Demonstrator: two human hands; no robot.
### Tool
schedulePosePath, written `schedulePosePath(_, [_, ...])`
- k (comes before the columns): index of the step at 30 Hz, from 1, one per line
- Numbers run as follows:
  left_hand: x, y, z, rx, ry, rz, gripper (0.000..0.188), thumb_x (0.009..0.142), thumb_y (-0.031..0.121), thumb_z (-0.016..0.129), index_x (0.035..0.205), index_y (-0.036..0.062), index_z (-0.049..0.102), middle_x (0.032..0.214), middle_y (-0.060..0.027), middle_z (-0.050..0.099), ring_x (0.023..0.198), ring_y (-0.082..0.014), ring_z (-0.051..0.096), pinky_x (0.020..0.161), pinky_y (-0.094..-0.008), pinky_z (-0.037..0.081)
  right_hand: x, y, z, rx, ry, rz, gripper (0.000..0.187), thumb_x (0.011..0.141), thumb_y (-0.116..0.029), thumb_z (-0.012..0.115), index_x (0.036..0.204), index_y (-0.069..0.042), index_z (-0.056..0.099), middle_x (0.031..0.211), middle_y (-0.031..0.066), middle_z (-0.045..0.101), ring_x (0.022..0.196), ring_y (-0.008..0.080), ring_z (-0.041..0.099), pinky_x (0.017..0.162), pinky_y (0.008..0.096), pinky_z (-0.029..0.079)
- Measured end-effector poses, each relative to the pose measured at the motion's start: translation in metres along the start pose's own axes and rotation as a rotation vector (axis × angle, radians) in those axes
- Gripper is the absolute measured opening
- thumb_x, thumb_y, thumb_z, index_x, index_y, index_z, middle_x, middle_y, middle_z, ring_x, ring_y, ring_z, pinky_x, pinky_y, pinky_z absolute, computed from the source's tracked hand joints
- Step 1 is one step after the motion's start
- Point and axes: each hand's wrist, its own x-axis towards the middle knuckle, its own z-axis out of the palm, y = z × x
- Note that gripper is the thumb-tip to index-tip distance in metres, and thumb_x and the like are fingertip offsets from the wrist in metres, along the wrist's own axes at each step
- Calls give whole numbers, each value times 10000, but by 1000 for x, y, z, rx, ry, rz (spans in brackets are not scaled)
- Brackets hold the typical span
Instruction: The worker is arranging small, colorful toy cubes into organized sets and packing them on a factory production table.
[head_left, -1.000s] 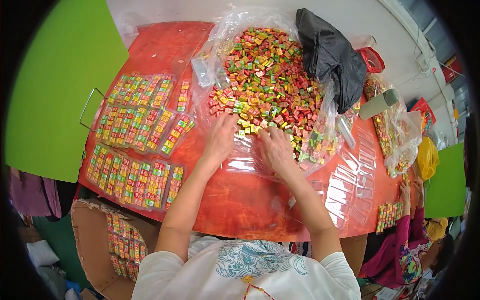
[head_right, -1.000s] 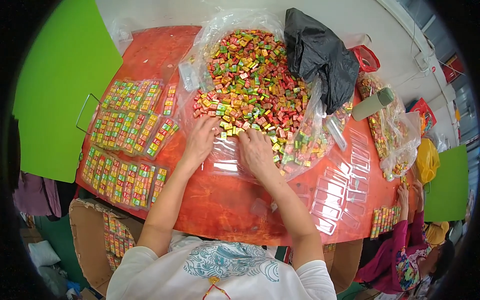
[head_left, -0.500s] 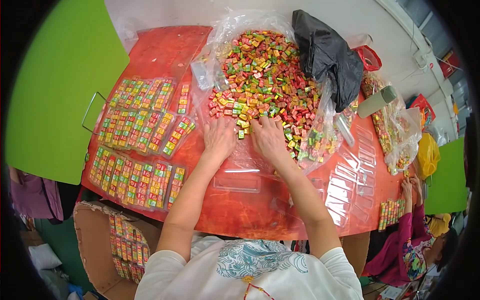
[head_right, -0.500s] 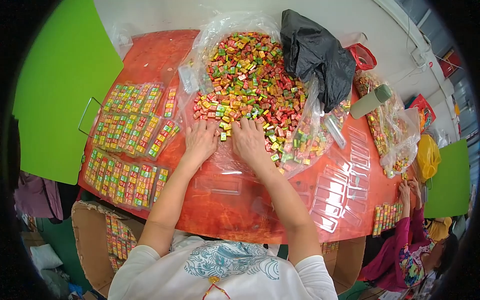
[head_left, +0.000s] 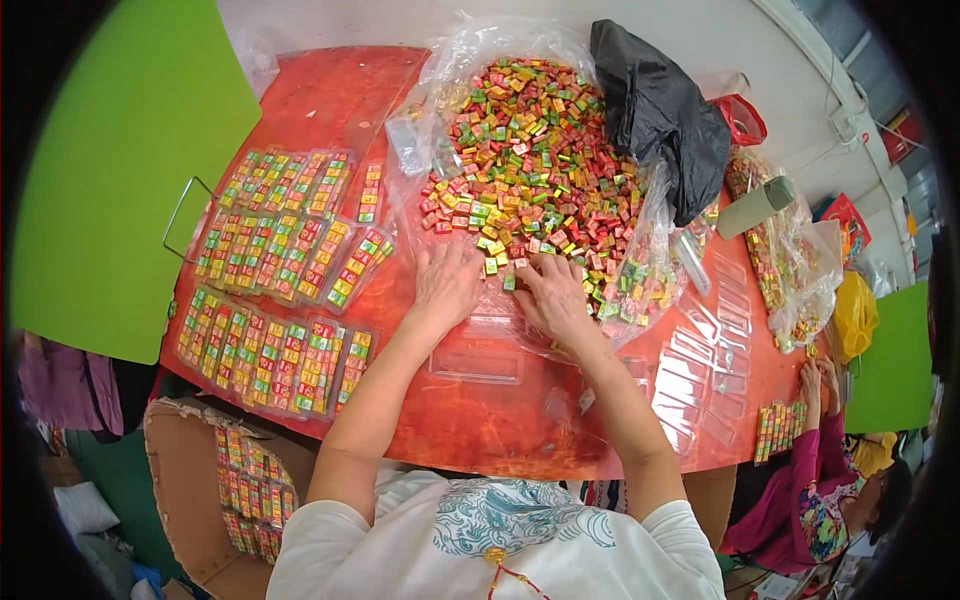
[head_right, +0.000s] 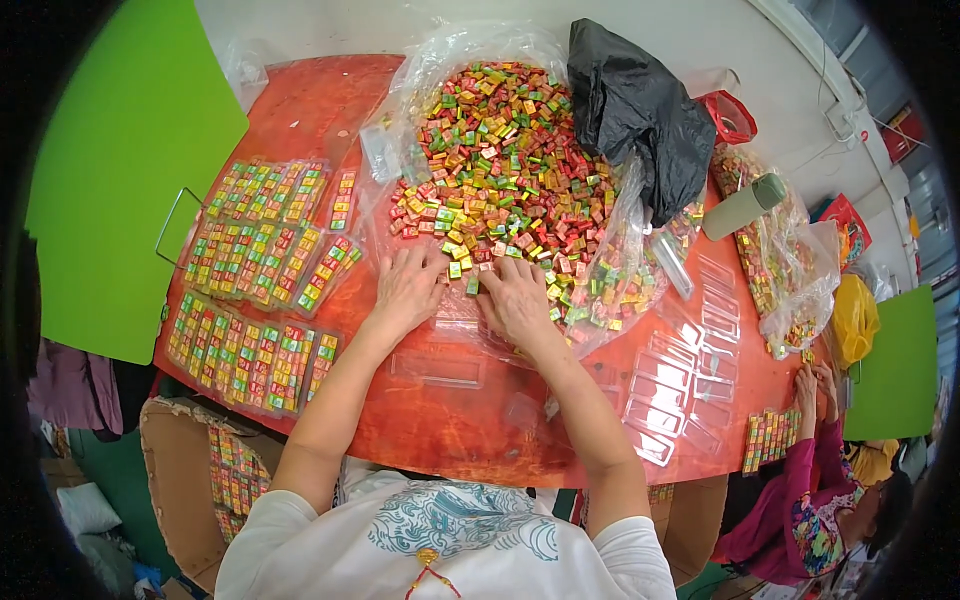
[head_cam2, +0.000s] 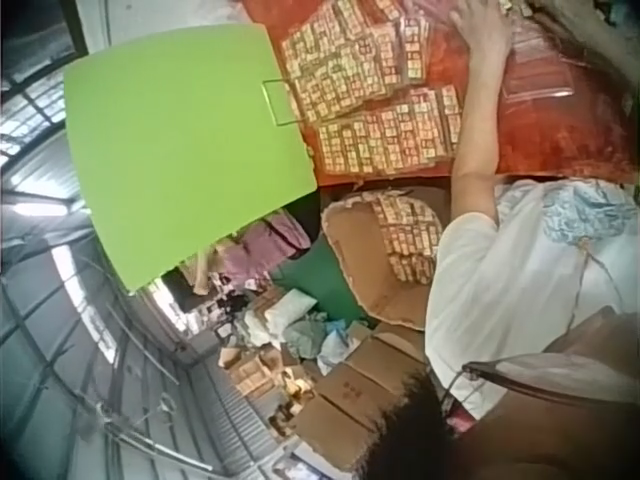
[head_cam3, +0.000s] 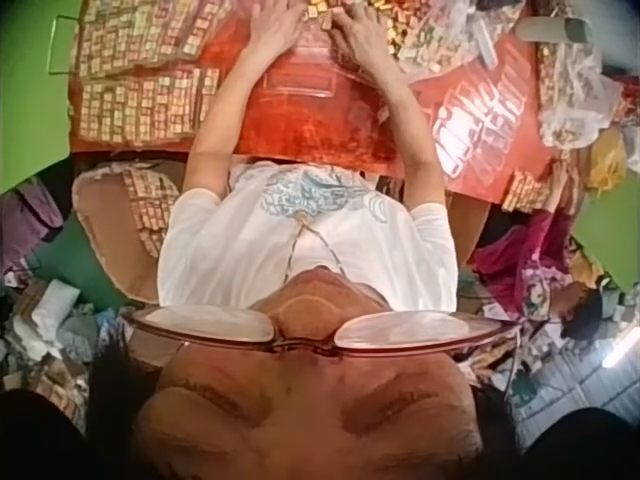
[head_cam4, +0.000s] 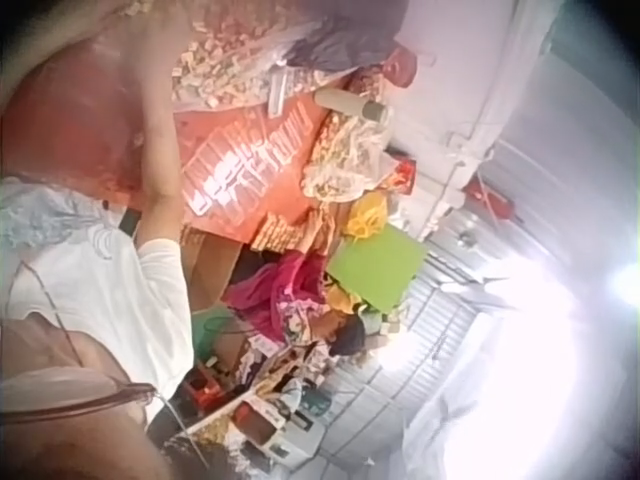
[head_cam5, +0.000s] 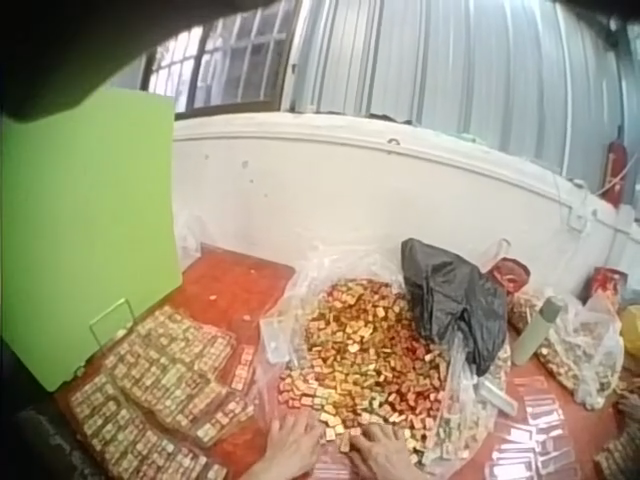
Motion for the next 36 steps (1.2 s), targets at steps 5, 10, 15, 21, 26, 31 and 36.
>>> schedulePosePath(5, [-3, -3, 1, -1, 67, 15, 350, 839, 220, 708, 1185, 174, 679, 1119, -114, 578, 1083, -307, 547, 881, -482, 395, -3, 5, -4, -47, -17, 6, 232, 820, -202, 718, 1025, -113, 658, 1022, 87, 591, 1008, 273, 565, 888, 432, 420])
schedulePosePath(10, [4, 4, -5, -32, 42, -7, 341, 839, 257, 706, 1160, 143, 682, 1116, -114, 581, 1082, -303, 546, 893, -481, 390, -11, 11, 2, -73, -36, 56, 202, 843, -179, 717, 1027, -111, 667, 969, 78, 592, 989, 272, 586, 898, 426, 424])
schedulePosePath(15, [12, 9, 3, -27, 38, 23, 326, 835, 284, 702, 1111, 111, 677, 1111, -117, 580, 1075, -308, 544, 889, -480, 390, -13, 5, 0, -103, -50, 48, 183, 857, -148, 700, 1034, -107, 675, 953, 85, 594, 980, 272, 592, 894, 430, 423])
schedulePosePath(21, [-2, 6, -1, -27, 67, 32, 330, 817, 260, 709, 1118, 129, 673, 1107, -115, 575, 1073, -317, 540, 906, -493, 386, -10, 7, 3, 95, 4, 127, 134, 871, -90, 664, 1001, -63, 685, 906, 125, 612, 897, 325, 614, 805, 443, 473])
schedulePosePath(26, [-11, 1, -4, -10, 63, -7, 367, 816, 247, 707, 1162, 134, 654, 1117, -126, 570, 1084, -316, 533, 917, -501, 384, 16, -13, 12, 399, 31, 164, 155, 901, -93, 672, 1030, -10, 691, 915, 174, 658, 868, 372, 649, 765, 455, 514])
schedulePosePath(31, [-15, 0, -10, 14, 23, -50, 434, 808, 264, 719, 1206, 113, 634, 1135, -134, 582, 1099, -309, 547, 932, -546, 398, 23, -19, 15, 396, 65, 177, 152, 929, -119, 646, 1039, -20, 684, 924, 168, 651, 880, 371, 642, 779, 464, 499])
schedulePosePath(36, [-18, -4, -9, 75, 60, -37, 451, 810, 264, 717, 1221, 98, 631, 1123, -135, 581, 1100, -313, 549, 931, -570, 398, 17, -16, 12, 133, 12, 132, 140, 892, -194, 670, 945, -64, 672, 927, 117, 612, 921, 311, 624, 810, 467, 444])
